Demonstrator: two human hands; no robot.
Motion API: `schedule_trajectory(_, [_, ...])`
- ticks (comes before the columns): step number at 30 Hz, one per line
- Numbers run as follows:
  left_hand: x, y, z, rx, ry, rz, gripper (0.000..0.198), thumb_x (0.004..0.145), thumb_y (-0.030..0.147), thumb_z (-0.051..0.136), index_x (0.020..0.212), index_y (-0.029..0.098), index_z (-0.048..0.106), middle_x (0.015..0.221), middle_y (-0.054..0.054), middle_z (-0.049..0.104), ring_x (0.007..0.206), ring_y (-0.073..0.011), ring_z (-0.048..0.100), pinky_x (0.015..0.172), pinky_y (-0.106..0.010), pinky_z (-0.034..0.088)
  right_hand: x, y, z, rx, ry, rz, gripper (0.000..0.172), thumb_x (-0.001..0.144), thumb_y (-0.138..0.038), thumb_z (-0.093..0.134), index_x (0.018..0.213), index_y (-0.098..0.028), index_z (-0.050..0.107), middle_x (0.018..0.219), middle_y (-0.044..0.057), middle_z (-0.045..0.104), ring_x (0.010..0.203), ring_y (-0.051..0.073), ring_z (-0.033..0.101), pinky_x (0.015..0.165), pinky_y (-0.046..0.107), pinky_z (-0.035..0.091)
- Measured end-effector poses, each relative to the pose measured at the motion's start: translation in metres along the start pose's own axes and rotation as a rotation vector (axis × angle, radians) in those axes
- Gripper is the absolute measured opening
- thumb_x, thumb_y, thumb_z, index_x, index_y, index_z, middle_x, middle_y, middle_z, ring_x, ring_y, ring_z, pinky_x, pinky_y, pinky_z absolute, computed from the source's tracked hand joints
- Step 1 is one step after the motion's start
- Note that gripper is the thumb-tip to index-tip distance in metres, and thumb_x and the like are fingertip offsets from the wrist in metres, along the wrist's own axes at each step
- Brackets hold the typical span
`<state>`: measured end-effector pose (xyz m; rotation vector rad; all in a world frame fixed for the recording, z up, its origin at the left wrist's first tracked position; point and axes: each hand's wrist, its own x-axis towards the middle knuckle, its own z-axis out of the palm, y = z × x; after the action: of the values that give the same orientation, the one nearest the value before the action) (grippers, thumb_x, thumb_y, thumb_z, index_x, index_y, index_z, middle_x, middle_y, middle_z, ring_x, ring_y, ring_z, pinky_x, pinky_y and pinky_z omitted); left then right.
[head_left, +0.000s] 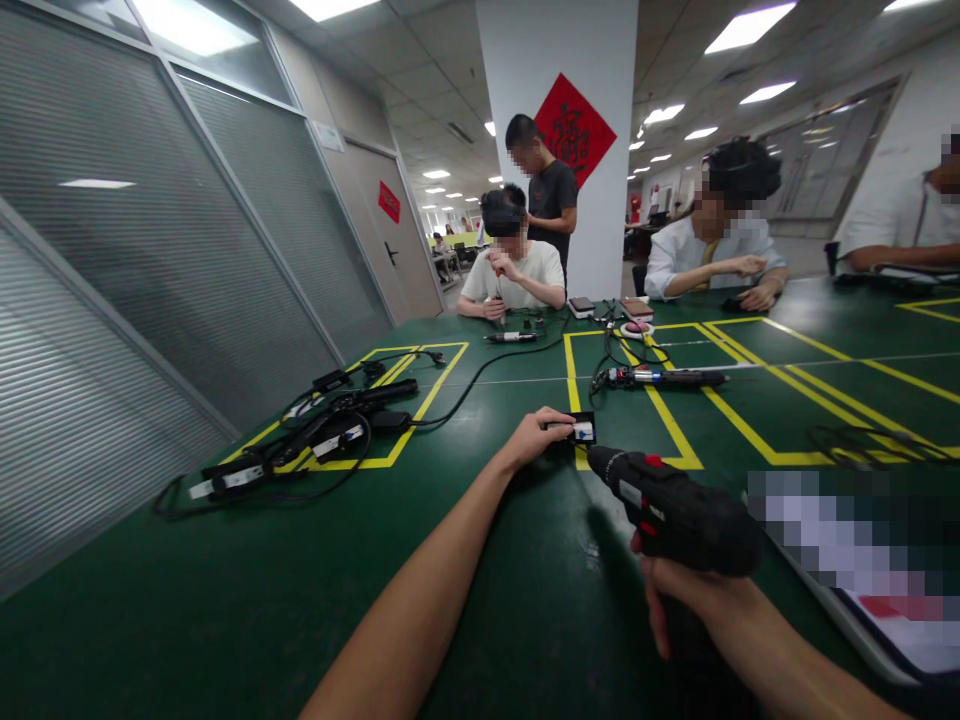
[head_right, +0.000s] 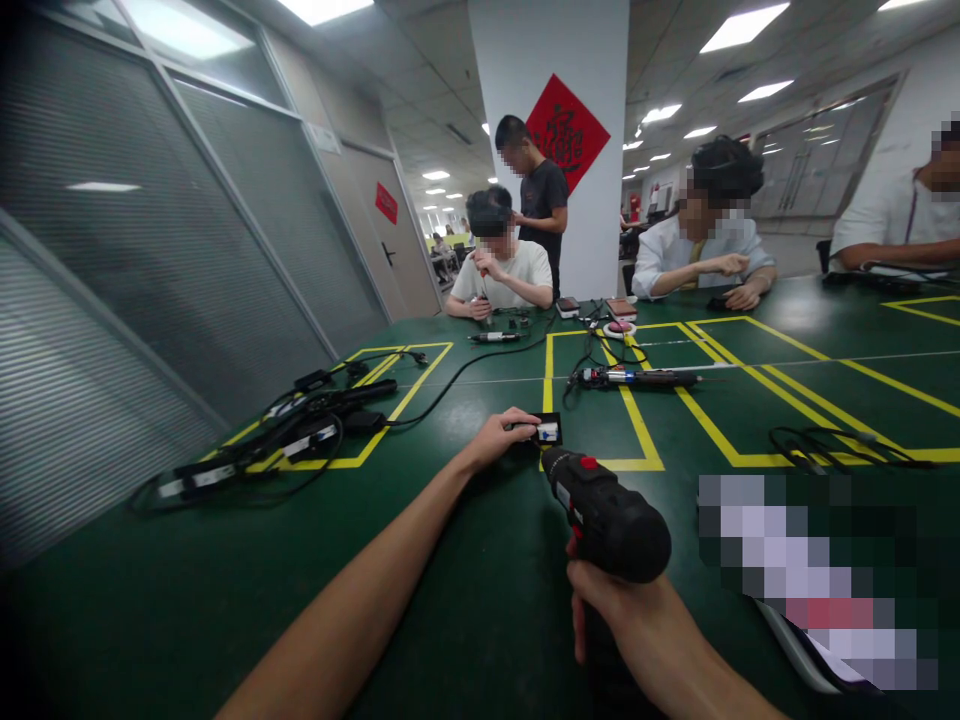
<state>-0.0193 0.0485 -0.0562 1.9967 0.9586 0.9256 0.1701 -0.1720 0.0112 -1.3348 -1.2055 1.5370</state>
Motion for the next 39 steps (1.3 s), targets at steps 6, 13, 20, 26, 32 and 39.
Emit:
schedule_trajectory(6, [0.0, -0.0017, -0.0011, 0.002, -0.013, 0.001, 0.031, 0.073, 0.036, 0.056, 0.097, 0.018, 0.065, 0.098, -0.006, 0.059, 0.093, -0.0175, 0.053, 0.085, -0.028, 0.039, 0.0011, 0.0022, 0.0003, -0.003, 0.006, -0.006, 0.034, 0.073, -0.03, 0.048, 0.105, -0.019, 0.051, 0.039, -0.006, 0.054, 0.042, 0.019, 0.058, 0.055, 0.033, 0.045])
schedule_trajectory(13, [0.0007, -0.0029, -0.0012, -0.005, -0.013, 0.009, 0.029, 0.074, 0.033, 0.056, 0.097, 0.019, 0.065, 0.097, -0.005, 0.059, 0.094, -0.018, 0.052, 0.087, -0.03, 0.038, 0.0017, 0.0026, -0.0001, -0.021, 0.005, 0.013, 0.021, 0.072, -0.032, 0.049, 0.089, -0.022, 0.057, 0.041, -0.005, 0.056, 0.042, 0.018, 0.058, 0.052, 0.031, 0.045])
schedule_trajectory(20, [0.0008, -0.0057, -0.0015, -0.012, -0.018, 0.024, 0.028, 0.075, 0.032, 0.054, 0.098, 0.019, 0.065, 0.097, -0.005, 0.058, 0.094, -0.0179, 0.052, 0.087, -0.029, 0.038, -0.0005, 0.0005, -0.0001, -0.026, -0.003, 0.025, 0.018, 0.073, -0.033, 0.046, 0.081, -0.021, 0.057, 0.04, -0.004, 0.055, 0.044, 0.017, 0.057, 0.051, 0.03, 0.043])
schedule_trajectory(26, [0.0011, -0.0049, -0.002, -0.006, -0.032, 0.014, 0.029, 0.075, 0.031, 0.055, 0.099, 0.018, 0.064, 0.099, -0.006, 0.058, 0.095, -0.0177, 0.052, 0.087, -0.029, 0.038, -0.0007, 0.0002, 0.0012, -0.027, 0.005, 0.028, 0.027, 0.075, -0.036, 0.046, 0.094, -0.017, 0.05, 0.045, -0.004, 0.055, 0.046, 0.015, 0.054, 0.055, 0.029, 0.041])
schedule_trajectory(32, [0.0008, -0.0045, -0.0013, -0.01, -0.023, 0.01, 0.028, 0.075, 0.03, 0.055, 0.098, 0.018, 0.064, 0.099, -0.006, 0.058, 0.095, -0.0178, 0.051, 0.087, -0.029, 0.038, -0.001, 0.0009, 0.004, -0.053, 0.005, 0.014, 0.029, 0.078, -0.037, 0.042, 0.096, -0.015, 0.047, 0.046, -0.004, 0.054, 0.046, 0.014, 0.051, 0.056, 0.029, 0.04])
schedule_trajectory(39, [0.0007, -0.0053, -0.0025, 0.014, -0.042, 0.013, 0.029, 0.074, 0.026, 0.055, 0.1, 0.018, 0.063, 0.1, -0.005, 0.057, 0.093, -0.0173, 0.052, 0.085, -0.028, 0.039, 0.0003, 0.0051, 0.0014, -0.026, -0.005, 0.006, 0.032, 0.076, -0.039, 0.043, 0.097, -0.015, 0.045, 0.048, -0.005, 0.056, 0.046, 0.014, 0.052, 0.057, 0.03, 0.04])
